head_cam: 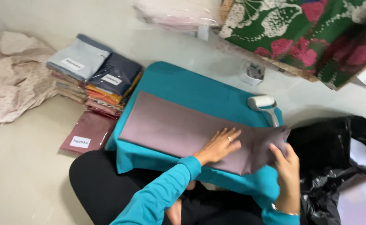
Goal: Cleaning a hijab with a lint roller and folding it neatly on a small table.
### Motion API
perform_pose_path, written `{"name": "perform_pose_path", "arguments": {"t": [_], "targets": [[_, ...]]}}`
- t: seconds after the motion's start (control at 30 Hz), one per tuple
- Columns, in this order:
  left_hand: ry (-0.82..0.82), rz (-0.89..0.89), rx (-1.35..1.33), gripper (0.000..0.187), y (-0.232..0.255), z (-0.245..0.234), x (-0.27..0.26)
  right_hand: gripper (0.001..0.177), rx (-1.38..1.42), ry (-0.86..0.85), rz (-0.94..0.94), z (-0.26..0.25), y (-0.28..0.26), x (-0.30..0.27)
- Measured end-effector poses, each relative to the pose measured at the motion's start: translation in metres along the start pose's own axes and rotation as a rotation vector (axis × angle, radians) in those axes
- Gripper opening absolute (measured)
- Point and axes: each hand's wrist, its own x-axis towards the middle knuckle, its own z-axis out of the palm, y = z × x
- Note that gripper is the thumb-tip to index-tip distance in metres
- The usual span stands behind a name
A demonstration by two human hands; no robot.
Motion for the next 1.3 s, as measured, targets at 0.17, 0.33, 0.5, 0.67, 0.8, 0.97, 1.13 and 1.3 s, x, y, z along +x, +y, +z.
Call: {"name": "perform_pose_path", "arguments": {"t": [0.17,0.33,0.5,0.67,0.8,0.97,1.13,1.3], "targets": [[0.359,0.268,-2.462,0.072,-0.007,-0.061,-0.023,0.04,-0.209,-0.638,-0.506,0.125,-0.134,-0.07],[0.548,-0.095,-2.351,0.061,-0.081,-0.115,-0.08,0.061,-0.312,-0.916,-0.527,0.161,-0.166,-0.092],[0.754,-0.545,-2.164,0.048,-0.156,-0.143,-0.129,0.061,-0.376,-0.828,-0.438,0.161,-0.127,-0.076],[0.607,-0.686,-2.055,0.027,-0.176,-0.151,-0.115,0.063,-0.457,-0.754,-0.384,0.148,-0.108,-0.069],[0.631,-0.615,-1.709,0.03,-0.153,-0.179,-0.147,0.066,-0.531,-0.651,-0.365,0.14,-0.086,-0.055],[0.641,-0.777,-1.508,0.042,-0.162,-0.203,-0.17,0.067,-0.637,-0.596,-0.391,0.149,-0.068,-0.047],[0.566,-0.512,-1.132,0.074,-0.15,-0.219,-0.154,0.103,-0.643,-0.707,-0.512,0.166,-0.059,-0.069],[0.518,-0.273,-0.852,0.1,-0.146,-0.231,-0.146,0.121,-0.682,-0.657,-0.63,0.176,-0.025,-0.099]]}}
